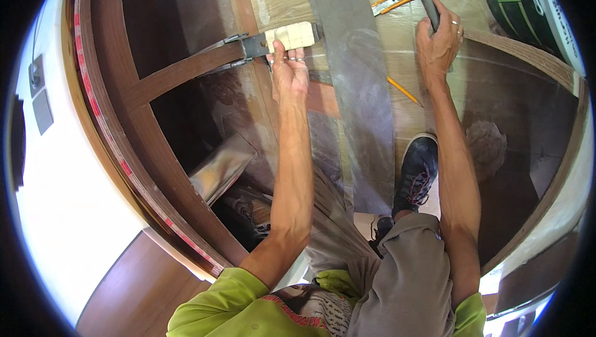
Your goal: The person measures the inside of a wooden cabinet using a tape measure, marks positions with a pencil, and aligns metal drawer slide hardware against the cabinet interior while kneeling on the floor.
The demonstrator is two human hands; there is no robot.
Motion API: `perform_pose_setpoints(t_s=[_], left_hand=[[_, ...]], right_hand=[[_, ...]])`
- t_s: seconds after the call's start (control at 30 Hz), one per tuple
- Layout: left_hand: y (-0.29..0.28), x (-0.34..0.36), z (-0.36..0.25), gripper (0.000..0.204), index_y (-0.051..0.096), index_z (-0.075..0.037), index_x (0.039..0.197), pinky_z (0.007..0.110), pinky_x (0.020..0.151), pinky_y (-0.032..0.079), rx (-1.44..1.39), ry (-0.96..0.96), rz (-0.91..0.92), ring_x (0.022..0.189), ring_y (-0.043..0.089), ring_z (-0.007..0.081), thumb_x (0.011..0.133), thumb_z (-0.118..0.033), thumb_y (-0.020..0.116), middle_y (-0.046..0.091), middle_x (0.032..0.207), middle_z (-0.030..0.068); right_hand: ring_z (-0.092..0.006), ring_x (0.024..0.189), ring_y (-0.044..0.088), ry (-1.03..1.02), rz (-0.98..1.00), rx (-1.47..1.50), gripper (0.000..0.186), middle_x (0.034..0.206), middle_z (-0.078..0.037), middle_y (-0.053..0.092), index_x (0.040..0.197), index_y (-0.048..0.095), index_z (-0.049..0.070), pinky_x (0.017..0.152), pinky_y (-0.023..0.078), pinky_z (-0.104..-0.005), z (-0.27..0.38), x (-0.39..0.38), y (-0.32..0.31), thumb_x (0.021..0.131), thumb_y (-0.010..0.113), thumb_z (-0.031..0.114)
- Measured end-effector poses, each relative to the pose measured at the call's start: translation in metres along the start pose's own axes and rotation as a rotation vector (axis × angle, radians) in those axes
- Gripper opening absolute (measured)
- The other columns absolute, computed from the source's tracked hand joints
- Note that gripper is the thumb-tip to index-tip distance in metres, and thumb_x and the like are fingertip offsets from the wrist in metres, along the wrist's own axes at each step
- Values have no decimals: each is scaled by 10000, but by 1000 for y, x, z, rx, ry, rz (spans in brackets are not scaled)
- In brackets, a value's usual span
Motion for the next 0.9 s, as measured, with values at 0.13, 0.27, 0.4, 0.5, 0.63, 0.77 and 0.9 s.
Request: perform_pose_setpoints(t_s=[0.13,0.27,0.4,0.5,0.63,0.77,0.9], left_hand=[[-3,2,0,405,500,-141,1300,423,1008,521,2,6,20,1120,604,221,935,-91,670,608,1238,68],[-4,3,1,403,507,-142,1293,413,996,527,2,10,21,1079,610,200,931,-93,677,617,1209,58],[-1,2,-1,400,507,-142,1279,412,978,538,12,16,31,1031,619,189,925,-85,684,624,1183,56],[2,0,-1,405,498,-142,1275,417,972,543,1,15,19,1020,625,193,922,-80,686,624,1187,64],[2,1,-1,423,481,-141,1288,429,981,540,-2,14,21,1043,623,206,923,-78,684,623,1193,72],[0,3,-1,415,480,-133,1282,444,1001,531,-2,12,6,1086,617,225,924,-74,681,620,1202,80],[3,1,-1,472,489,-108,1298,490,1075,483,-35,0,-34,1225,565,288,886,-46,712,585,1299,111]], right_hand=[[-321,1125,526,17,9,11,455,1187,-124,590,1316,588,122,1006,378,-466,1,0,0,864,576,180],[-317,1120,529,11,3,-2,453,1182,-121,593,1316,590,126,1006,377,-465,0,-1,1,867,577,180],[-316,1112,533,8,7,4,447,1173,-122,596,1314,592,124,1003,378,-464,1,0,1,870,574,177],[-315,1108,535,5,3,-1,447,1167,-121,597,1314,592,123,1001,379,-464,-1,0,1,871,573,175],[-313,1111,535,8,3,-9,446,1168,-119,598,1310,594,120,1003,380,-465,-1,0,1,868,574,174],[-308,1119,534,15,4,-10,441,1171,-115,598,1309,595,118,1011,375,-463,3,-1,1,873,576,177],[-300,1129,533,3,-4,-7,437,1178,-110,597,1309,595,119,1014,373,-460,1,0,0,876,577,174]])
Point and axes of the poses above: each hand's wrist, its own x-axis towards the middle knuckle, its own y-axis out of the palm, z = x × y, the point moved 3 cm from there along x, towards the middle knuckle
